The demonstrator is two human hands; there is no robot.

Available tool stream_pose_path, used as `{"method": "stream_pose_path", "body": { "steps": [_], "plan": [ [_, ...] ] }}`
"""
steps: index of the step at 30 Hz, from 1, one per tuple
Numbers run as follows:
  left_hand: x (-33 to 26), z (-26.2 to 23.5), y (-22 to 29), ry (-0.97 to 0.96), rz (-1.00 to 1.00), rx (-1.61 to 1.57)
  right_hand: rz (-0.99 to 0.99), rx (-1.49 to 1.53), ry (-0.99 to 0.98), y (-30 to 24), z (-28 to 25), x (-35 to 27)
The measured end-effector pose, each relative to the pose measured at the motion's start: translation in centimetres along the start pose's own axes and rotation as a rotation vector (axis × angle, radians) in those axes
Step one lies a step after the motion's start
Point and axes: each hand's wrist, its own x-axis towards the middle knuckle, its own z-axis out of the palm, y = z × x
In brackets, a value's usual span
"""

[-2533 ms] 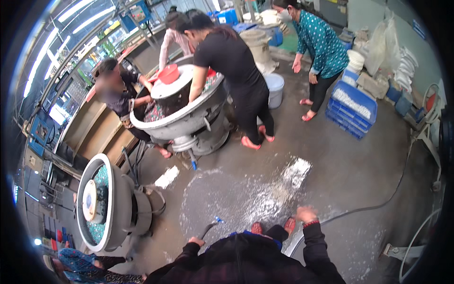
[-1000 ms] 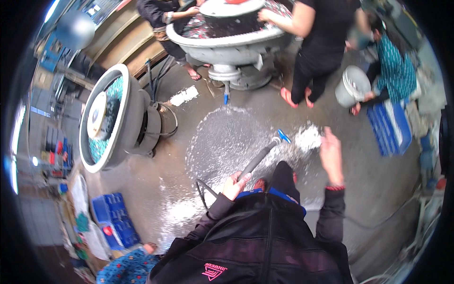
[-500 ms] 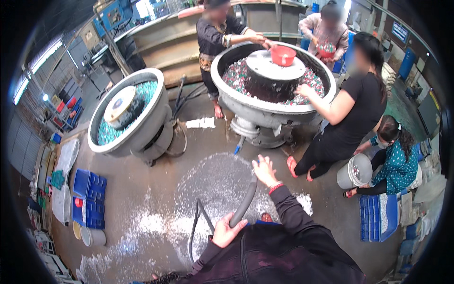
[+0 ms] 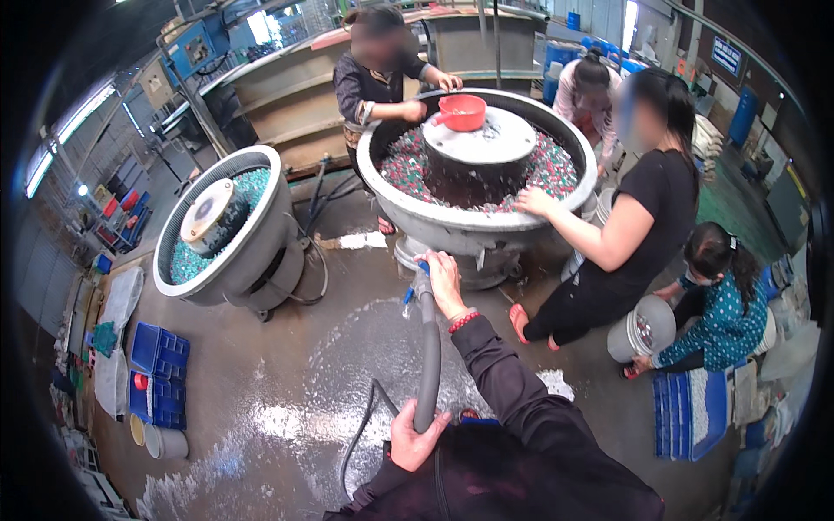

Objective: The person uses a hose to spray water into a rotating tumbler filled with colorful beads and then rinses the factory floor. Other workers scoop and transfer beads between containers while the tumbler operates.

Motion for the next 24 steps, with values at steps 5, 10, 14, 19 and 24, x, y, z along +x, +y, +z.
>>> {"method": "stream_pose_path", "body": {
  "steps": [5, 10, 14, 19, 24],
  "plan": [
    [1.6, -1.2, 0.1, 0.111, 0.069, 0.057, -0.163, -0.003, 0.035, -2.9, 1.1, 2.0],
    [4.5, -4.4, 2.6, 0.332, 0.259, 0.065, -0.057, 0.481, 0.018, -4.8, 3.0, 6.5],
    [7.5, -6.8, 5.2, 0.263, 0.316, 0.087, -0.089, 0.732, -0.042, -5.8, 3.0, 10.2],
    [11.6, -6.0, 5.4, 0.187, 0.28, 0.197, -0.108, 0.794, -0.02, -5.0, 4.5, 15.2],
    [15.5, -5.1, 4.1, 0.196, 0.24, 0.101, -0.107, 0.86, 0.024, -3.2, 5.5, 18.6]
  ]
}}
